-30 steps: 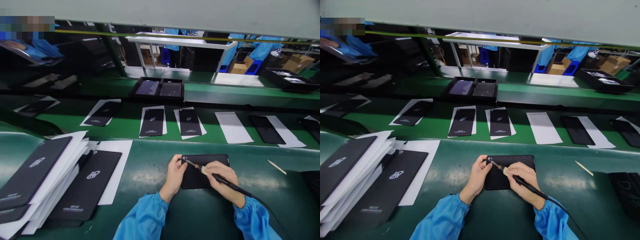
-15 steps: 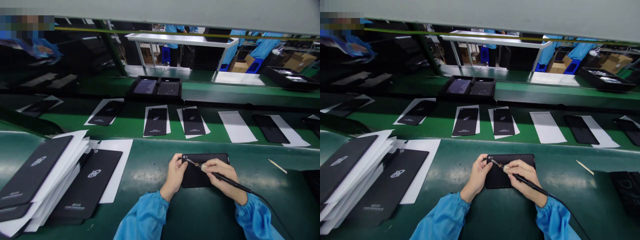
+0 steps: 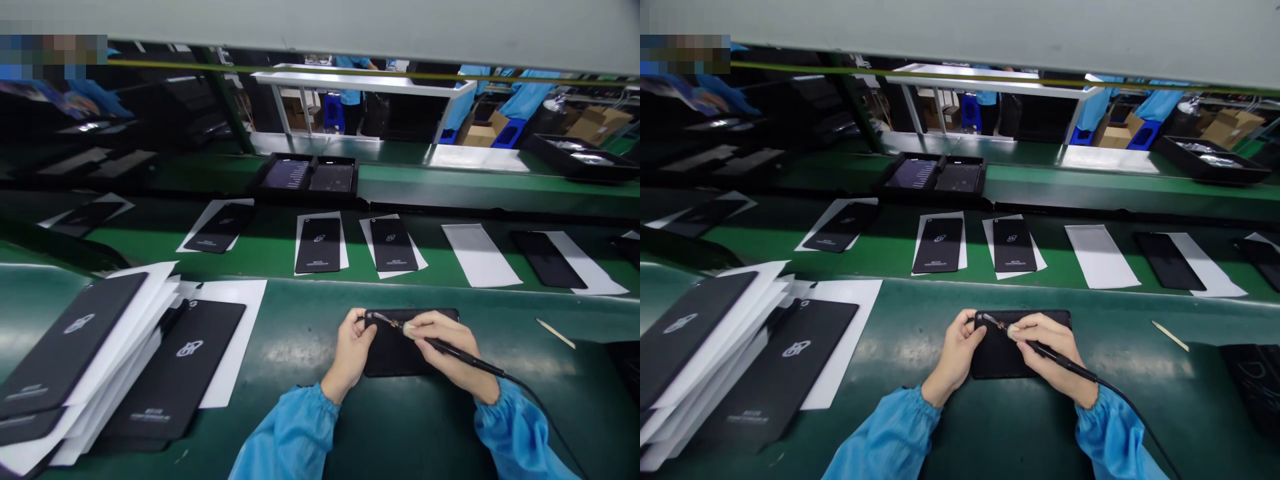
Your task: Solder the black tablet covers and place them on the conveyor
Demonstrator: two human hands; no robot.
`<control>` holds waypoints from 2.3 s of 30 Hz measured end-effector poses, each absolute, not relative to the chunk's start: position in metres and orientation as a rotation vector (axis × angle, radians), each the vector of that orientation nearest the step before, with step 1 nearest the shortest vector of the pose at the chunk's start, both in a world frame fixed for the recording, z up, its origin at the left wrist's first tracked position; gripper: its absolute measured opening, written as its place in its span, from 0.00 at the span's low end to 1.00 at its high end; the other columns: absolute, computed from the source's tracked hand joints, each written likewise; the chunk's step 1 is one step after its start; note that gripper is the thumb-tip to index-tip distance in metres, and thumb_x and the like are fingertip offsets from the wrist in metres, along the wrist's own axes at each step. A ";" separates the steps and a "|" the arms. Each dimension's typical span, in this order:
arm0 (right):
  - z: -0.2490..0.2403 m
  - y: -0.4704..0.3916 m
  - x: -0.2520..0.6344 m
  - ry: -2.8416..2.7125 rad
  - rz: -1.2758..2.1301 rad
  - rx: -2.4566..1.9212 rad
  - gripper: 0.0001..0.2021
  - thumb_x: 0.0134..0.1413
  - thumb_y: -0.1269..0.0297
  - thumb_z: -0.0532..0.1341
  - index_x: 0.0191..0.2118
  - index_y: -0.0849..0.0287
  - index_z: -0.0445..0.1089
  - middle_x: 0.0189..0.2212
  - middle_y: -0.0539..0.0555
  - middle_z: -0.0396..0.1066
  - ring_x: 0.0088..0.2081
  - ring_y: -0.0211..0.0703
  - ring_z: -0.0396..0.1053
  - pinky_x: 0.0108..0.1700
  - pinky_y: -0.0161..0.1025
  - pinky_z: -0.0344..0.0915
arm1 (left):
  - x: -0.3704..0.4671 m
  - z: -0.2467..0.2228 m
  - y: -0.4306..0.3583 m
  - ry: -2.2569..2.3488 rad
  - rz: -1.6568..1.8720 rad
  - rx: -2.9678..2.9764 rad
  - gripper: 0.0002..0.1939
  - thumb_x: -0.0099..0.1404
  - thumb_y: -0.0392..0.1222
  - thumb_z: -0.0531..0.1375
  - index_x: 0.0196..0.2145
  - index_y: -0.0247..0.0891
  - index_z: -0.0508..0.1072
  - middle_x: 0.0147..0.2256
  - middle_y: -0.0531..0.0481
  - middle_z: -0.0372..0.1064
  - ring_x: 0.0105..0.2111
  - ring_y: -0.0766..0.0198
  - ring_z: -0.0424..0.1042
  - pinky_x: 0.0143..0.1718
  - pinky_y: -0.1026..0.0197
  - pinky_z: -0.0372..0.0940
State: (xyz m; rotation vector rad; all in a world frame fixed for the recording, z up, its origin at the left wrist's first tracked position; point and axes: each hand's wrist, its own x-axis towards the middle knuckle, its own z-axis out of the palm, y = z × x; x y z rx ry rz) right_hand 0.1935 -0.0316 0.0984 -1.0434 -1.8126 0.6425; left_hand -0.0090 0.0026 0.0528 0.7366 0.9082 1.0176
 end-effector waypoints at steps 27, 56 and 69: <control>0.108 -0.026 0.186 -1.762 0.630 -1.038 0.07 0.61 0.71 0.64 0.42 0.55 0.78 0.38 0.54 0.77 0.39 0.42 0.76 0.43 0.36 0.74 | -0.009 0.052 0.003 0.921 1.013 0.752 0.17 0.56 0.43 0.67 0.39 0.38 0.64 0.29 0.51 0.76 0.25 0.68 0.72 0.29 0.66 0.64; 0.076 -0.051 0.175 -1.616 0.320 -1.206 0.07 0.60 0.72 0.61 0.39 0.54 0.75 0.34 0.52 0.78 0.36 0.45 0.77 0.40 0.39 0.75 | -0.009 0.051 0.003 0.909 1.020 0.734 0.19 0.56 0.44 0.68 0.38 0.39 0.63 0.30 0.51 0.76 0.28 0.64 0.75 0.33 0.63 0.67; 0.076 -0.047 0.195 -1.462 0.246 -1.228 0.13 0.65 0.71 0.60 0.52 0.54 0.73 0.37 0.54 0.78 0.37 0.45 0.78 0.44 0.42 0.76 | -0.008 0.054 0.005 0.924 1.015 0.699 0.20 0.54 0.46 0.70 0.38 0.39 0.65 0.30 0.51 0.77 0.30 0.62 0.77 0.36 0.62 0.68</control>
